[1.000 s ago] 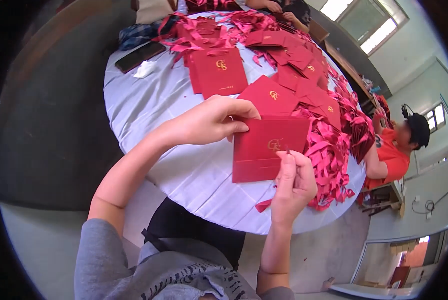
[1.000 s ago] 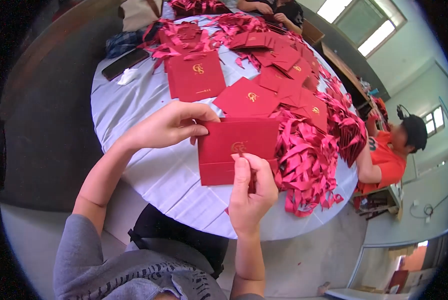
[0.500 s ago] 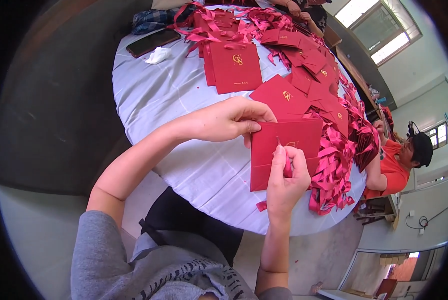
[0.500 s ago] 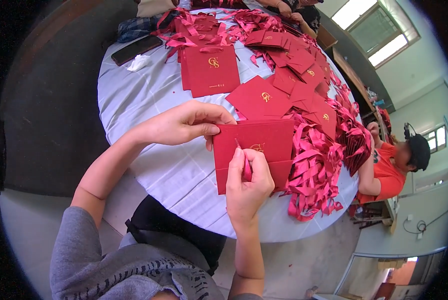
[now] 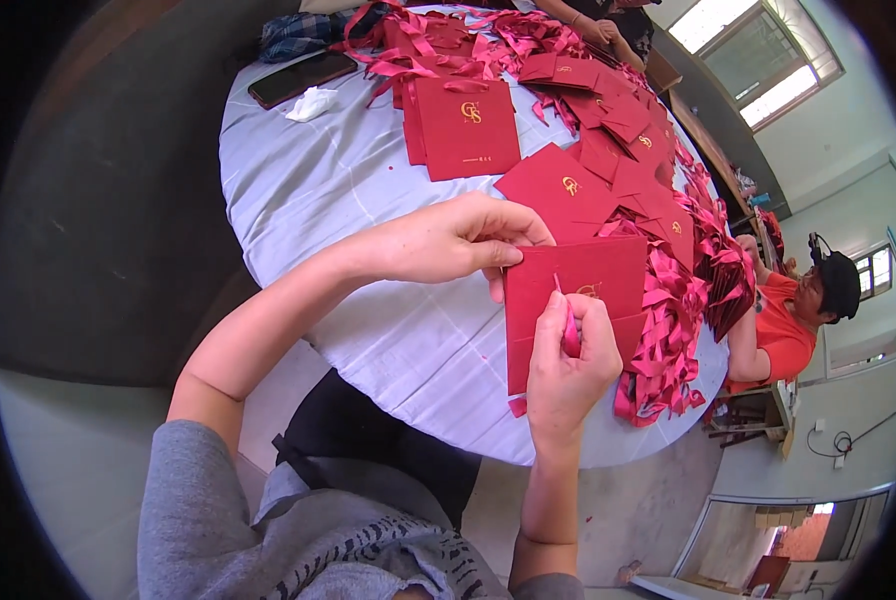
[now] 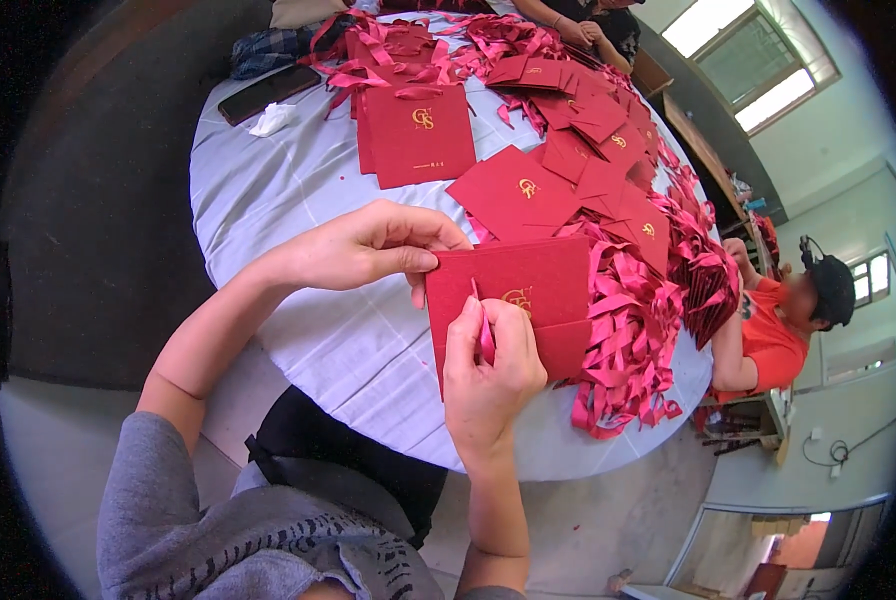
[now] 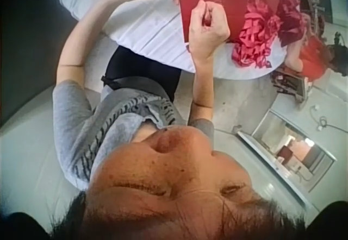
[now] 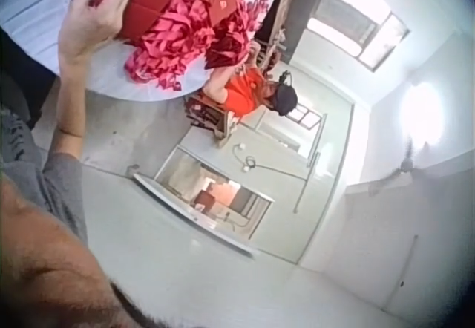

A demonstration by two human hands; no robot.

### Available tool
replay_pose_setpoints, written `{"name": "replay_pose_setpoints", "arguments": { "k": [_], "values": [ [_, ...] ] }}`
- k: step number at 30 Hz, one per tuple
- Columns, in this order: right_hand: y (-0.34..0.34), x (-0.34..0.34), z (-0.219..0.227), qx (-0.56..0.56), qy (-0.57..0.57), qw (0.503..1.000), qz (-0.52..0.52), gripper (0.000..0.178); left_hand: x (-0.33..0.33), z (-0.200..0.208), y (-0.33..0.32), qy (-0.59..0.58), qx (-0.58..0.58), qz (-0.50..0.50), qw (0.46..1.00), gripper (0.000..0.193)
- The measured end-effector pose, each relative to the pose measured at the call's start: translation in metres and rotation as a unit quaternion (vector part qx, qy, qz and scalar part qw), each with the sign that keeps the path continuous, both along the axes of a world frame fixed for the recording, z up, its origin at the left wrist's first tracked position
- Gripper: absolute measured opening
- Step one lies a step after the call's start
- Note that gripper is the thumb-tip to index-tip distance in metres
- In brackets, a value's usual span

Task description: The person attaches ribbon handles to paper gift bags by threading ribbons through the bag slots and folding the bags by hand.

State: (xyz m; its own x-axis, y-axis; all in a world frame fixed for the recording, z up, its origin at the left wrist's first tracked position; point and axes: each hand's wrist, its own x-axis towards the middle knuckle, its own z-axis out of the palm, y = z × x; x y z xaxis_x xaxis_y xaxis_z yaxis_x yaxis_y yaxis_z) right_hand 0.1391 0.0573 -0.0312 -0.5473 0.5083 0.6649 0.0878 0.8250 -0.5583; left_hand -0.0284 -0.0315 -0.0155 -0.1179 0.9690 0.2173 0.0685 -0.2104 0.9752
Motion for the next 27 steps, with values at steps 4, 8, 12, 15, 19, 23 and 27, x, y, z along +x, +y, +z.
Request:
{"name": "replay_pose_setpoints", "arguments": {
  "k": [4,8,12,15,19,23,27],
  "values": [
    [-0.001,0.001,0.001,-0.004,0.002,1.0,-0.001,0.009,0.001,0.0,0.001,-0.006,0.006,-0.014,1.0,0.024],
    [-0.001,0.002,0.003,-0.012,-0.001,1.0,0.003,0.009,0.001,-0.001,0.002,0.0,0.006,-0.016,1.0,0.024],
    [-0.002,0.003,0.002,-0.02,-0.001,1.0,-0.004,0.01,0.001,-0.005,0.004,-0.003,0.015,-0.023,1.0,0.022],
    [-0.002,0.002,0.0,-0.022,0.009,1.0,0.0,0.01,0.002,-0.008,0.005,-0.006,0.026,-0.016,1.0,0.019],
    [-0.001,0.002,0.0,-0.015,0.017,1.0,0.006,0.009,0.008,-0.003,0.006,0.011,0.034,0.008,0.999,0.017],
    [0.0,0.003,0.001,-0.014,0.018,1.0,0.005,0.008,0.016,0.006,0.003,0.037,-0.003,0.042,0.998,0.019],
    [-0.003,0.004,0.001,-0.02,0.01,1.0,-0.005,0.01,0.021,0.003,0.002,0.157,0.054,0.117,0.979,0.018]
  ]
}}
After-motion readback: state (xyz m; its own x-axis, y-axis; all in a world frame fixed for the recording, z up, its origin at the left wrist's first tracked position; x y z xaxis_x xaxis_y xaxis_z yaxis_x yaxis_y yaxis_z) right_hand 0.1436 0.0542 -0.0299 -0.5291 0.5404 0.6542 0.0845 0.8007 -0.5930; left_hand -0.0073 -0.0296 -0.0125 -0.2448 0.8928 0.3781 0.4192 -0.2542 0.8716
